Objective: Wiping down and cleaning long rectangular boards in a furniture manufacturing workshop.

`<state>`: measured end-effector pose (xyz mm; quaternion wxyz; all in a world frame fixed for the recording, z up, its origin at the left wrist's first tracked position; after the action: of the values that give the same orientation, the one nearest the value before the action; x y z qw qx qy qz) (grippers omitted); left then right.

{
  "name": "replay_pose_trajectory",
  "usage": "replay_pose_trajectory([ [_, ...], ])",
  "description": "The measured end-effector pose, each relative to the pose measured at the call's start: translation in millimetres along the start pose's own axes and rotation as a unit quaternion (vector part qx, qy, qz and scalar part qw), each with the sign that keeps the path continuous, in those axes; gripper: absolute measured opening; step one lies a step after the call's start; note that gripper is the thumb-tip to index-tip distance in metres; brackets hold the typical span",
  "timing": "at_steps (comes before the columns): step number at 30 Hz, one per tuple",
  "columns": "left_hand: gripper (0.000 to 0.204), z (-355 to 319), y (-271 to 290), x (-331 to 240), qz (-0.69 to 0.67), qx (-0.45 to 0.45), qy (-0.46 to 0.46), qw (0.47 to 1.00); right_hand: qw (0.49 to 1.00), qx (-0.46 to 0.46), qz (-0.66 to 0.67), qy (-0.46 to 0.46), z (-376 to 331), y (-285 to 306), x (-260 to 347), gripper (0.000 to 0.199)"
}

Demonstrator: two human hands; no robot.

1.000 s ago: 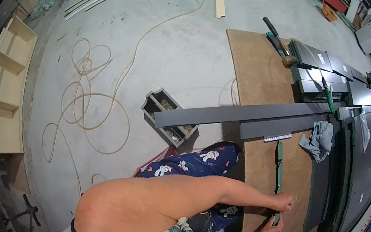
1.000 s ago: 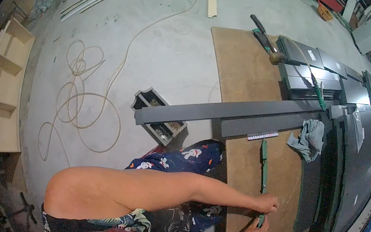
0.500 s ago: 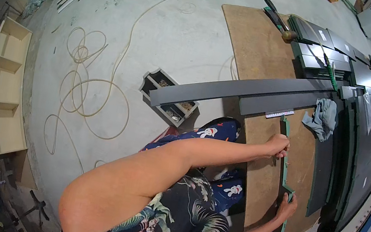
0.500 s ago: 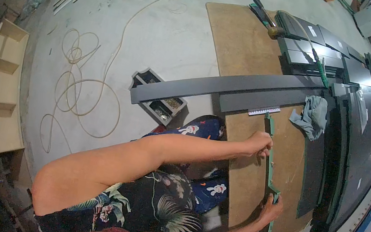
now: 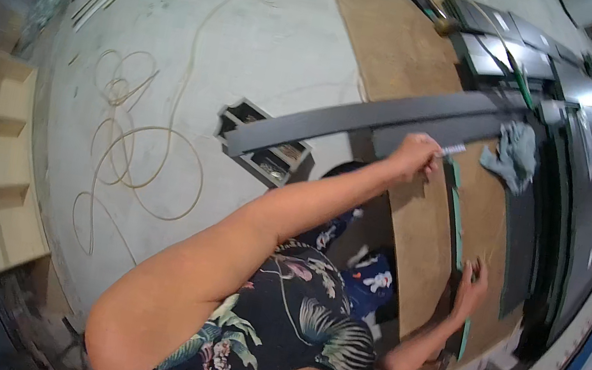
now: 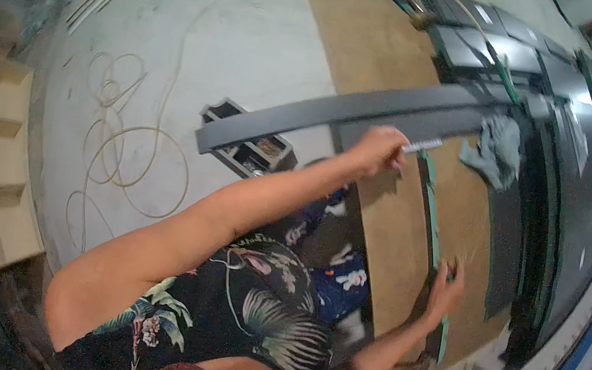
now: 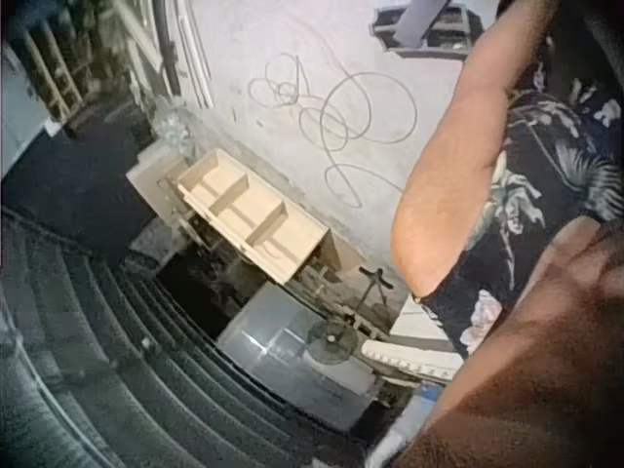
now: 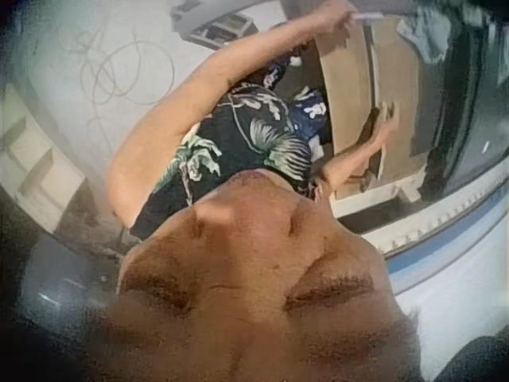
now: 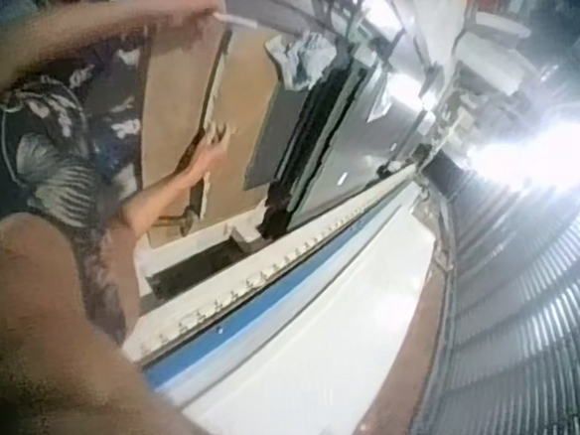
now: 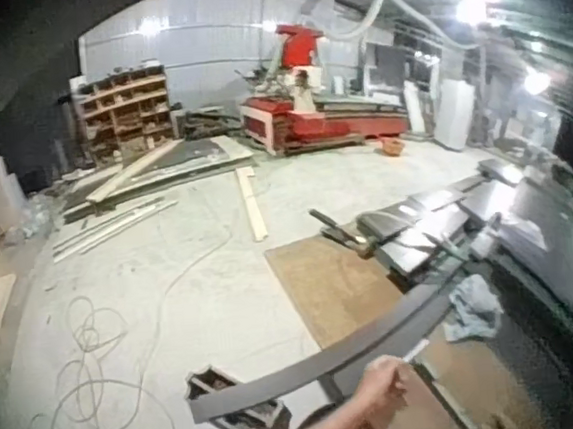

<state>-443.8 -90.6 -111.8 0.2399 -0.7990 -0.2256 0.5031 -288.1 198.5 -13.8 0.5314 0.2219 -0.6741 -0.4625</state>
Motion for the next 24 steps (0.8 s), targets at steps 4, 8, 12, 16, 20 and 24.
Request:
replay_pose_trajectory([
  [4,0.013,4.0,3.6,-7.1,0.140,0.012,-0.094,0.986,0.999,-0.003,0.046,0.020,11.1,-9.9,4.0,0.040],
  [8,0.014,17.6,-15.5,20.0,0.213,0.054,-0.124,0.968,0.999,-0.027,0.019,-0.010,5.1,2.7,5.7,0.037],
  [12,0.018,15.2,-42.1,28.6,0.282,0.055,-0.180,0.941,0.998,-0.056,-0.014,0.014,0.7,13.6,-20.7,0.034],
  [16,0.024,16.3,-63.9,33.3,0.365,0.075,-0.192,0.908,1.000,-0.003,0.018,-0.021,-1.1,7.3,-31.9,0.030],
  [20,0.024,19.5,-83.2,47.0,0.524,0.101,-0.200,0.821,1.000,-0.004,0.020,0.013,-10.4,13.4,-16.4,0.027],
  [24,0.018,31.2,-86.5,44.9,0.562,0.123,-0.220,0.787,0.999,-0.005,0.027,0.029,-7.8,9.5,-20.1,0.025],
])
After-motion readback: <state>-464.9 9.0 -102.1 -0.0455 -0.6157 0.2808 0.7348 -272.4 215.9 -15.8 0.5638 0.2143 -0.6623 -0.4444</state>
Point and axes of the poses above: each hand's wrist, its own z-axis towards the middle knuckle, its own y-axis out of the back of the hand, x = y × z, the point moved 10 cm from there along z, towards the middle knuckle, and after that the axes turned 1 degree about -x, right-handed, at the moved point
